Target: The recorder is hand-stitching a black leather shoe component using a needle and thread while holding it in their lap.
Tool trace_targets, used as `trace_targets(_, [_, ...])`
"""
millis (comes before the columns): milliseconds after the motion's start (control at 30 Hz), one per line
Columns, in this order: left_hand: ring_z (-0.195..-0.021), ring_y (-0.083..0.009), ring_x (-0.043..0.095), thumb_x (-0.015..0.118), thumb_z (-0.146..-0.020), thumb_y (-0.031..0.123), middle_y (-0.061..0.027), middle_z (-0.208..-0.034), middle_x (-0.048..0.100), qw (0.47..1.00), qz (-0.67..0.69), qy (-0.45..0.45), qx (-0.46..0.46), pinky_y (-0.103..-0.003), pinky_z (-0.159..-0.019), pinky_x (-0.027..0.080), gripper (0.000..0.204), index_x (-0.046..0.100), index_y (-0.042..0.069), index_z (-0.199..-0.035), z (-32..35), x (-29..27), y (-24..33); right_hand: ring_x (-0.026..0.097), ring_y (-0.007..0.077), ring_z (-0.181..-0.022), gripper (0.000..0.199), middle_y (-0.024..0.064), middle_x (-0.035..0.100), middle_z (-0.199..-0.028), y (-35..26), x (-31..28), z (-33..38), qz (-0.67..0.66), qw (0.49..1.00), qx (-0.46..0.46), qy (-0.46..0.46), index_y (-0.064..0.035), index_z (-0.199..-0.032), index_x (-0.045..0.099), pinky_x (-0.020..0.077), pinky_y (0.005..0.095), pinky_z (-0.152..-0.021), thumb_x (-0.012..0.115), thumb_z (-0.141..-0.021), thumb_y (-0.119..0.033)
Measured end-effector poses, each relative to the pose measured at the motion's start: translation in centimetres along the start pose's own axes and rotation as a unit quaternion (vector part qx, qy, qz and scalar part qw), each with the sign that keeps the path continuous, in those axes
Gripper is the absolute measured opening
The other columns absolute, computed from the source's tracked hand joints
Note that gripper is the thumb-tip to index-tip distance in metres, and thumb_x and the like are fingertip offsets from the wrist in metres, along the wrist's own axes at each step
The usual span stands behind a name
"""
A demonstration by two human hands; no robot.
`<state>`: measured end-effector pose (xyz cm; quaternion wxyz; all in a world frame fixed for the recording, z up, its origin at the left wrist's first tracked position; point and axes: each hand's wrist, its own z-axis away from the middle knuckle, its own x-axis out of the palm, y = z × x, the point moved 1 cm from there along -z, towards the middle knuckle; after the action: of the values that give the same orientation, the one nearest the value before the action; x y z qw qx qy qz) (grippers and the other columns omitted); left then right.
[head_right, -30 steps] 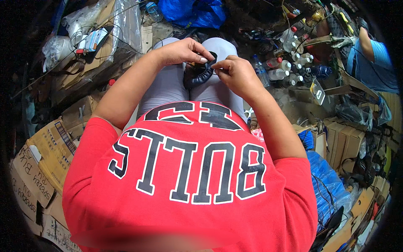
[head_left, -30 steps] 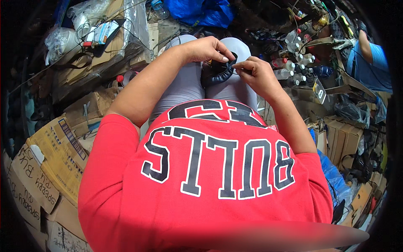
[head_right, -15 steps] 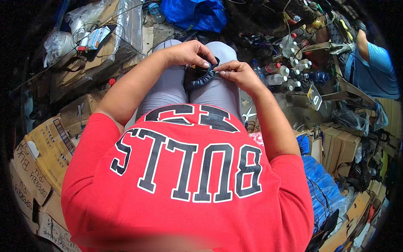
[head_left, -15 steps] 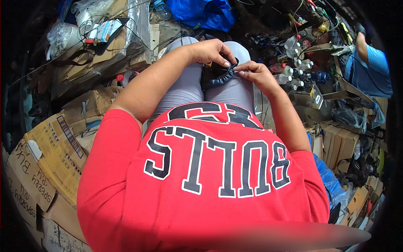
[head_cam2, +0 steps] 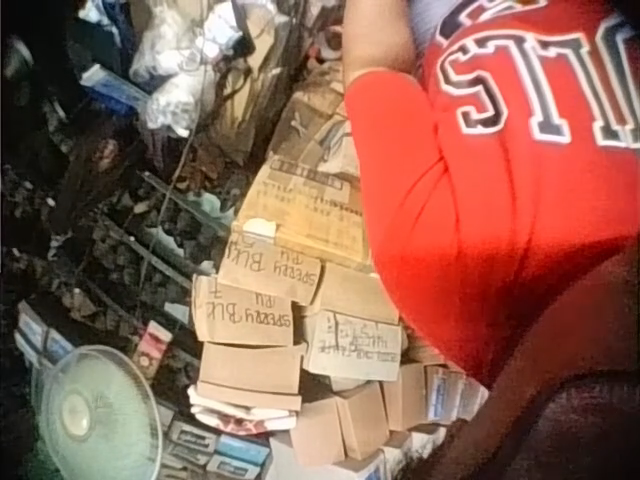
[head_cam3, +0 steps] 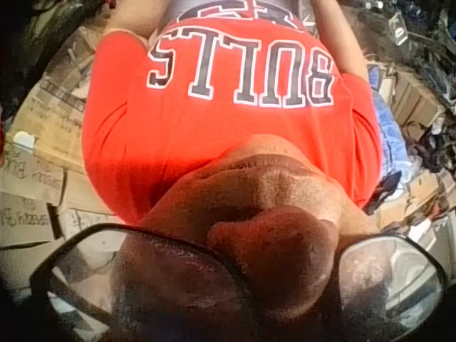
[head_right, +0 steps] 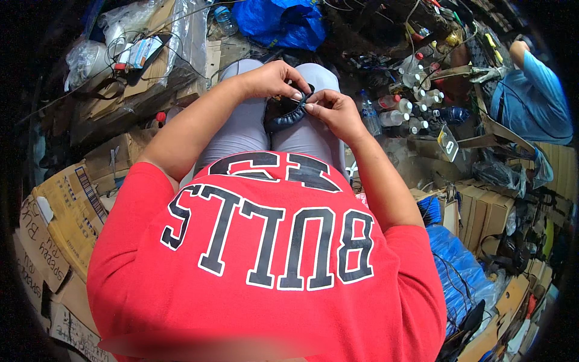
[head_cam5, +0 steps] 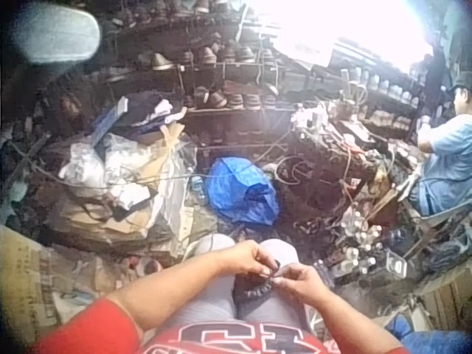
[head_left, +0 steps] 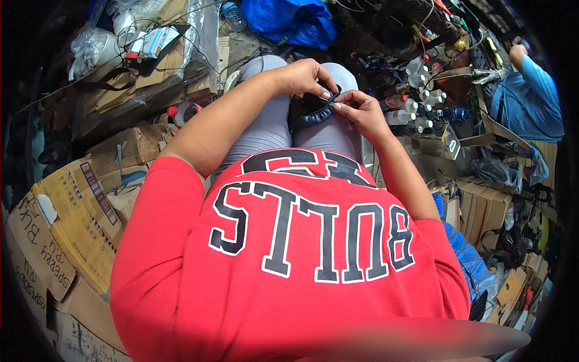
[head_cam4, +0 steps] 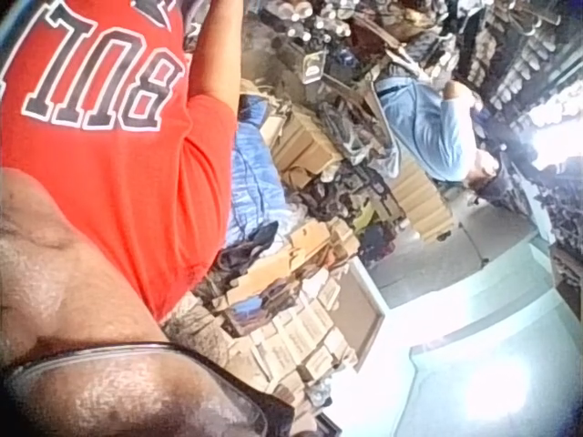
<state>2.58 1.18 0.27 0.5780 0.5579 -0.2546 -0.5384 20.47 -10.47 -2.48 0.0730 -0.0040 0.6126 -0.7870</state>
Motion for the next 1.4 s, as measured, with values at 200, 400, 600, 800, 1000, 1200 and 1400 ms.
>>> trace_targets(200, [-0.077, -0.0157, 0.053, 0.055, -0.073, -0.004, -0.007, -0.093, 0.051, 0.965, -0.109, 0.216, 0.1, -0.028, -0.064, 0.045, 0.034, 0.062, 0.007, -0.104, 4.1, 0.3, -0.6, 0.056, 0.0158, -0.066, 0.019, 0.0053, 0.058, -0.074, -3.5, 0.8, 1.3, 0.236, 0.962, -0.13, 0.036, -0.0141, -0.091, 0.071, 0.0451, 0.0277, -0.06, 0.069, -0.074, -0.007])
trace_targets(400, [-0.075, -0.0219, 0.055, 0.061, -0.073, 0.0, -0.0064, -0.079, 0.054, 0.943, -0.153, 0.286, 0.073, -0.031, -0.067, 0.045, 0.017, 0.066, 0.008, -0.087, 7.5, 3.7, -0.6, 0.056, 0.0226, -0.072, 0.024, 0.0045, 0.056, -0.074, -3.2, 2.6, 3.3, 0.397, 0.89, -0.205, 0.093, -0.0169, -0.098, 0.068, 0.0373, 0.0361, -0.072, 0.065, -0.076, -0.01])
trace_targets(600, [-0.072, -0.0207, 0.055, 0.069, -0.069, 0.004, -0.0051, -0.073, 0.055, 0.862, -0.342, 0.367, 0.08, -0.029, -0.065, 0.042, 0.015, 0.069, 0.009, -0.083, 7.4, 4.2, -0.5, 0.055, 0.0196, -0.076, 0.027, 0.0044, 0.054, -0.074, -3.5, 2.6, 3.2, 0.428, 0.876, -0.199, 0.099, -0.0183, -0.103, 0.066, 0.0371, 0.0361, -0.077, 0.063, -0.078, -0.009])
trace_targets(800, [-0.071, -0.014, 0.047, 0.067, -0.067, -0.001, -0.002, -0.069, 0.047, 0.936, -0.078, 0.322, 0.122, -0.025, -0.065, 0.039, 0.028, 0.072, 0.014, -0.091, 6.3, 3.3, -2.0, 0.051, 0.0125, -0.076, 0.025, 0.0037, 0.05, -0.082, -2.8, 0.3, 1.2, 0.186, 0.982, -0.039, 0.005, -0.0152, -0.099, 0.069, 0.0438, 0.0255, -0.07, 0.057, -0.083, 0.0])
trace_targets(1000, [-0.069, -0.0157, 0.045, 0.067, -0.067, -0.001, -0.0022, -0.07, 0.046, 0.935, -0.135, 0.308, 0.117, -0.026, -0.064, 0.039, 0.029, 0.073, 0.015, -0.09, 5.8, 2.9, -2.5, 0.052, 0.013, -0.079, 0.039, 0.0039, 0.051, -0.084, -3.7, -0.3, 0.6, 0.238, 0.971, -0.03, -0.015, -0.014, -0.096, 0.07, 0.044, 0.0243, -0.073, 0.05, -0.073, 0.01])
trace_targets(1200, [-0.069, -0.0168, 0.045, 0.067, -0.065, -0.001, -0.0029, -0.069, 0.044, 0.933, -0.149, 0.305, 0.122, -0.027, -0.064, 0.039, 0.03, 0.073, 0.017, -0.089, 5.6, 3.1, -2.3, 0.054, 0.0139, -0.076, 0.044, 0.0037, 0.053, -0.079, -4.2, -0.2, 0.6, 0.274, 0.96, -0.061, -0.012, -0.0146, -0.095, 0.071, 0.0451, 0.0259, -0.073, 0.049, -0.068, 0.012])
trace_targets(1400, [-0.07, -0.0173, 0.044, 0.067, -0.065, 0.0, -0.0029, -0.069, 0.044, 0.931, -0.169, 0.301, 0.119, -0.027, -0.064, 0.039, 0.029, 0.073, 0.017, -0.089, 5.4, 2.8, -2.2, 0.047, 0.0145, -0.078, 0.049, 0.0026, 0.046, -0.081, -4.5, -0.4, 0.5, 0.274, 0.961, -0.042, -0.027, -0.0098, -0.096, 0.069, 0.0407, 0.025, -0.073, 0.043, -0.062, 0.016])
